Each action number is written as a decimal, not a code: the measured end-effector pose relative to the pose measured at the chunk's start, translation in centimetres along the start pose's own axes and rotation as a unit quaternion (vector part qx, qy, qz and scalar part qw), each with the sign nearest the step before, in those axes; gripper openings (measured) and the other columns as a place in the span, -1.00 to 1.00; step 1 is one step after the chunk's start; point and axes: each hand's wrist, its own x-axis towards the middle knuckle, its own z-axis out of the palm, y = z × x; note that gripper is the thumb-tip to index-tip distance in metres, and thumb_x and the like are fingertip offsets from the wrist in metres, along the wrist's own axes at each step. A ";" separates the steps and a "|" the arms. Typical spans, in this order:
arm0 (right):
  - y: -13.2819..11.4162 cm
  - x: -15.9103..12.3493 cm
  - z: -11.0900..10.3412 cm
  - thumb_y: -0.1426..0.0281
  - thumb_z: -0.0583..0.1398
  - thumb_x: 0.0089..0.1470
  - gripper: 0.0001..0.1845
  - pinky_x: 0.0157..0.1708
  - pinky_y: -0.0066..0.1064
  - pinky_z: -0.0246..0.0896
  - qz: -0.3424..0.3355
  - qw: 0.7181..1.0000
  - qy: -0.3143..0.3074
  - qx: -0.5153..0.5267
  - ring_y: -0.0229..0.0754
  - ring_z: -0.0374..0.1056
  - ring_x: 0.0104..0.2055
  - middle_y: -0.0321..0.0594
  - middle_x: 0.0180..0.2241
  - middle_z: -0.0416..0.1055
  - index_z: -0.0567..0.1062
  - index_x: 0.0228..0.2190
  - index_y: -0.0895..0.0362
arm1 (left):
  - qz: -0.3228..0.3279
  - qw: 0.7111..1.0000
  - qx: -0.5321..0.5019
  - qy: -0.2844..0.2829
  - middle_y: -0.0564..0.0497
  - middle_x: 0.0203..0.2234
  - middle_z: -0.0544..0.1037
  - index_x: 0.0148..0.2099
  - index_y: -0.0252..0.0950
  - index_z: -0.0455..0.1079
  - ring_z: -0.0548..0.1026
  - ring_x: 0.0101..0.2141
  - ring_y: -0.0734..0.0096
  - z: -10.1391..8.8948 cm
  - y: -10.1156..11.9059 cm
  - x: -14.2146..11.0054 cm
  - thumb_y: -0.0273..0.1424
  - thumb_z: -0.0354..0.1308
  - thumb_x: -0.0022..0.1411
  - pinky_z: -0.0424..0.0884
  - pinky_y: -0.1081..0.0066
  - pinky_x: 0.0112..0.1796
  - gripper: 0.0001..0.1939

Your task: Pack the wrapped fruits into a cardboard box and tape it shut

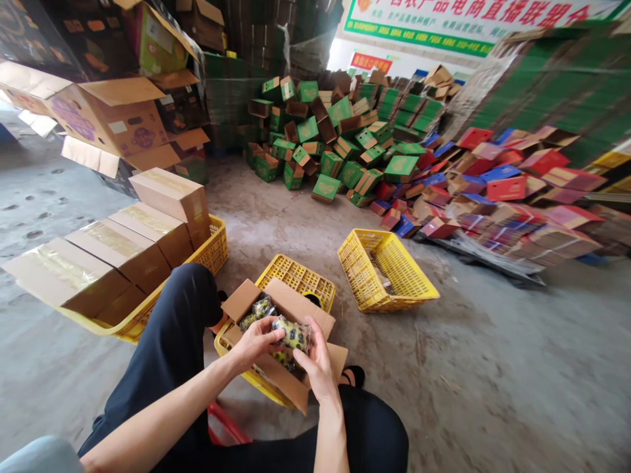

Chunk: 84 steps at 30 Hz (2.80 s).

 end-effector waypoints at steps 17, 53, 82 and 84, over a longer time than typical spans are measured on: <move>-0.7 0.2 0.1 0.19 0.49 -0.10 -0.41 0.12 -0.10 0.35 0.029 0.998 0.048 -0.010 0.10 0.48 0.06 -0.14 0.00 0.58 0.56 -0.02 0.02 | 0.024 0.999 0.033 -0.028 -0.16 0.14 0.46 0.33 -0.15 0.34 0.48 0.07 0.10 0.0 -0.1 -0.2 -0.28 0.58 -0.09 0.42 0.29 0.00 -0.07; 0.0 0.0 -0.8 0.22 0.48 -0.11 -0.26 0.16 -0.06 0.33 0.026 0.998 0.046 0.019 0.11 0.42 0.14 -0.15 0.09 0.50 0.45 0.12 -0.05 | 0.006 0.997 0.077 -0.001 -0.17 -0.03 0.60 0.18 -0.28 0.49 0.56 -0.05 0.13 0.0 -0.3 -0.6 -0.06 0.45 0.09 0.50 0.33 -0.12 -0.32; 0.2 0.9 -1.1 0.02 0.44 -0.11 -0.59 -0.09 -0.16 0.45 0.035 0.980 0.187 0.050 0.11 0.50 -0.02 -0.12 -0.12 0.64 0.71 -0.27 0.00 | 0.001 0.999 0.002 0.044 -0.17 0.03 0.61 0.15 -0.29 0.53 0.59 -0.01 0.13 0.1 -0.6 -0.1 -0.08 0.51 0.03 0.51 0.28 0.01 -0.31; 0.2 0.9 -1.2 0.03 0.42 -0.08 -0.62 -0.07 -0.16 0.44 0.021 0.980 0.190 0.051 0.10 0.49 0.00 -0.12 -0.08 0.62 0.70 -0.27 0.00 | -0.030 0.998 -0.016 0.044 -0.16 0.08 0.57 0.21 -0.23 0.47 0.62 -0.06 0.19 0.1 -0.4 -0.3 -0.06 0.49 0.06 0.54 0.31 -0.03 -0.28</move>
